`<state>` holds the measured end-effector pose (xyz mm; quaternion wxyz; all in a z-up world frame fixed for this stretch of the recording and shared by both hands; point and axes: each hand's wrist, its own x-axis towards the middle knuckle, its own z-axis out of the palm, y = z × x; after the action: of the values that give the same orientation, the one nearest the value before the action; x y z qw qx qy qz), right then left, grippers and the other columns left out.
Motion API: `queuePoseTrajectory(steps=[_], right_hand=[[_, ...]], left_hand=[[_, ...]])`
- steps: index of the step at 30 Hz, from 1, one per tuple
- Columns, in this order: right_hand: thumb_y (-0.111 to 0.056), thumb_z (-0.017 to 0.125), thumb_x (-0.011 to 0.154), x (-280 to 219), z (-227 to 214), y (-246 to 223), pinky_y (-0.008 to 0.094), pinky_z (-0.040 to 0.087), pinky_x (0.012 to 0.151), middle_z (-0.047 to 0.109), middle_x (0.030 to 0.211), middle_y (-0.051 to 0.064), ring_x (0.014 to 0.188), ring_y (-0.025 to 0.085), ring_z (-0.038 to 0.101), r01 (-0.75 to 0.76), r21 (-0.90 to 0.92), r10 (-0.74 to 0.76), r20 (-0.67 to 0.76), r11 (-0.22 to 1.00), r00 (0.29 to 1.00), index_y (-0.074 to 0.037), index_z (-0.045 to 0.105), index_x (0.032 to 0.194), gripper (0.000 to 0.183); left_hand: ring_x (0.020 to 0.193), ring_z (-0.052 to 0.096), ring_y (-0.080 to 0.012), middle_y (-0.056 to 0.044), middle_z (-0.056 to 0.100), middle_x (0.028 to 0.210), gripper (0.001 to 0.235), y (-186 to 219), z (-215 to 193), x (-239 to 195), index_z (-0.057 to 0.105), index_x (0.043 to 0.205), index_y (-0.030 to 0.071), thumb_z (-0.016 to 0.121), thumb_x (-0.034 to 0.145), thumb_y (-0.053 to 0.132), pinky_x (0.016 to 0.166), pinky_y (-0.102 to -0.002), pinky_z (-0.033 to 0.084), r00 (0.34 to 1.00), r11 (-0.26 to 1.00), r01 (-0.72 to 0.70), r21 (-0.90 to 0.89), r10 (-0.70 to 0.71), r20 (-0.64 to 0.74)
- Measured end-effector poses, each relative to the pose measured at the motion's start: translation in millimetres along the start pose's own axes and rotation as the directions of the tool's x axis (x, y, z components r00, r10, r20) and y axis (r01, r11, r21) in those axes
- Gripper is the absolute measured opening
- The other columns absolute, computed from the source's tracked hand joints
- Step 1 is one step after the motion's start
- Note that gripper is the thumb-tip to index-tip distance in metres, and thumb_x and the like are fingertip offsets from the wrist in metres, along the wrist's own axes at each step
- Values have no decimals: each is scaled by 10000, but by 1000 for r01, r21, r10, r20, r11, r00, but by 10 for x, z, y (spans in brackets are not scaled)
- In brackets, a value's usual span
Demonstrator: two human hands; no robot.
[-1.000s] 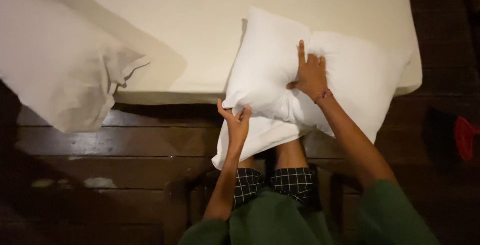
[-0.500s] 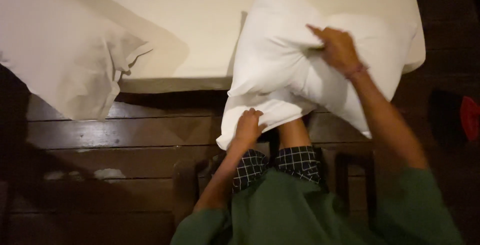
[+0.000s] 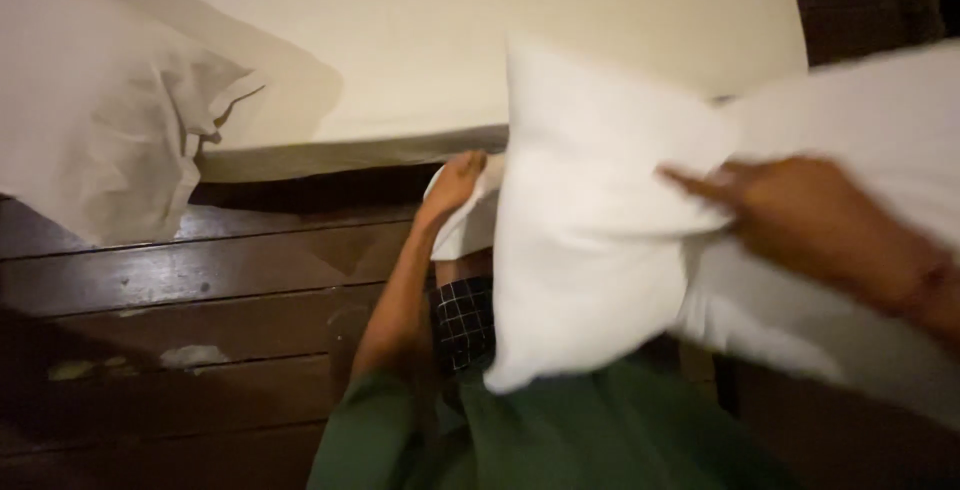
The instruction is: Put a white pillowcase onto a pillow while sitting on a chair in a hotel room.
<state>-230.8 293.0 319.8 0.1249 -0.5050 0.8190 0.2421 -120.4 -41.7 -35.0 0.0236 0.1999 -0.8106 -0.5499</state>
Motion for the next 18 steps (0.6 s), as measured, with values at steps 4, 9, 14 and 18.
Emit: queuePoseTrajectory(steps=[4,9,14,18], right_hand=[[-92,624,803,-22,575,-394,334,613,681,731,974,9,666,213,708,125,224,-141,57,967,988,-372,421,1541,816],[-366,670,896,118,851,-661,561,591,867,758,1122,118,1020,412,745,81,446,-135,92,891,987,-266,564,1428,552],[-626,639,881,245,659,-543,557,574,935,736,1158,125,1103,393,707,202,505,-303,127,839,945,-246,512,1470,712],[-616,574,878,646,503,-230,594,531,1019,742,1207,232,1182,466,664,136,721,-374,182,680,909,-253,593,1439,669]], left_hand=[[897,593,-119,-52,687,1016,451,559,-249,-108,643,1113,-6,434,1066,391,858,-286,515,1000,918,-2,-396,5,6],[795,576,-184,-36,610,805,305,581,-302,-11,605,1007,113,457,1104,361,778,-371,500,994,965,-61,-256,36,-103],[734,525,-142,23,559,794,265,664,-293,-68,563,1053,129,443,1112,357,717,-287,462,993,929,-100,-357,71,-95],[805,566,-185,-41,613,862,224,535,-259,-101,575,1155,168,550,1077,377,756,-341,483,986,928,-160,-337,167,-7]])
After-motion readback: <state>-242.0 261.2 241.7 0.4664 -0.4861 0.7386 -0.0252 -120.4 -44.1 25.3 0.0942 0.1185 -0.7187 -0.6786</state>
